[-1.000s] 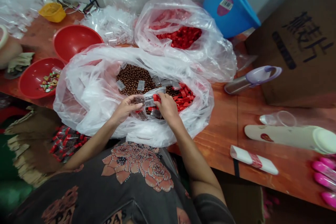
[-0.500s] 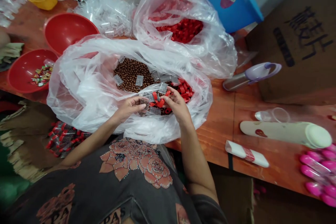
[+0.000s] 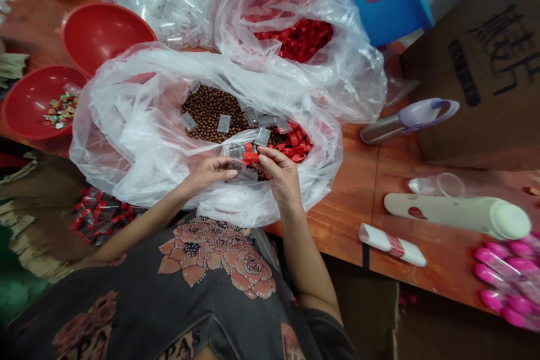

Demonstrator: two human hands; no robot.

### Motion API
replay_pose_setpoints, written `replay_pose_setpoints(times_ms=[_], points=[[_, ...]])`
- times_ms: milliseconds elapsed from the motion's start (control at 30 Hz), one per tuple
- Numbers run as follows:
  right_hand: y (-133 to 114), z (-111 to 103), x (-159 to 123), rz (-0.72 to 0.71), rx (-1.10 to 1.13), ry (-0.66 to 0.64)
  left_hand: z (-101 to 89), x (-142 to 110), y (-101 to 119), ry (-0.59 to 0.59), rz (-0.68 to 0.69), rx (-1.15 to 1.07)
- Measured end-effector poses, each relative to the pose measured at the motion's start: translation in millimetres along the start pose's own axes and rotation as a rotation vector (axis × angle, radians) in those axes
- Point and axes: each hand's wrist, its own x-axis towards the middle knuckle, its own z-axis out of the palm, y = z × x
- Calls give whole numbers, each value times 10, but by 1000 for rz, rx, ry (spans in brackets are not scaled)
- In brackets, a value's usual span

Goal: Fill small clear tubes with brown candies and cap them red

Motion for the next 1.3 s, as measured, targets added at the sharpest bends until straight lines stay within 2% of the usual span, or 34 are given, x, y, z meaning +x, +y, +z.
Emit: replay_pose_setpoints(times_ms=[167,400,533,633,767,900,967,1100,1167,1300], points=[[21,-15,-26,-113,-164,-65,5,9,-4,44,1,40],[-28,15,-106,-186,-384,-221,-17,15,-14,36,36,82],[-46,28,-127,-239,-427,-181,-17,13,-7,44,35,82],[-81,13,-135,-114,-310,-158,-27,13,-15,11,41,86],[-151,-19,-111,84,-245,-325,-36,23,-46,4,46,104],[-189,-48,-35,147,-343,-445,-11,30,-38,-27,33,89],[-214,-59,3,78,-450,-479,6,33,-14,-34,18,45],[-314,-56,62,-268,-851,-495,32,68,28,-5,-44,-103],[-365,-40,91,-397,-1017,-521,48,105,43,16,-82,-207],[-387,4,154,-553,-1157,-569,83,180,90,43,-104,-363]])
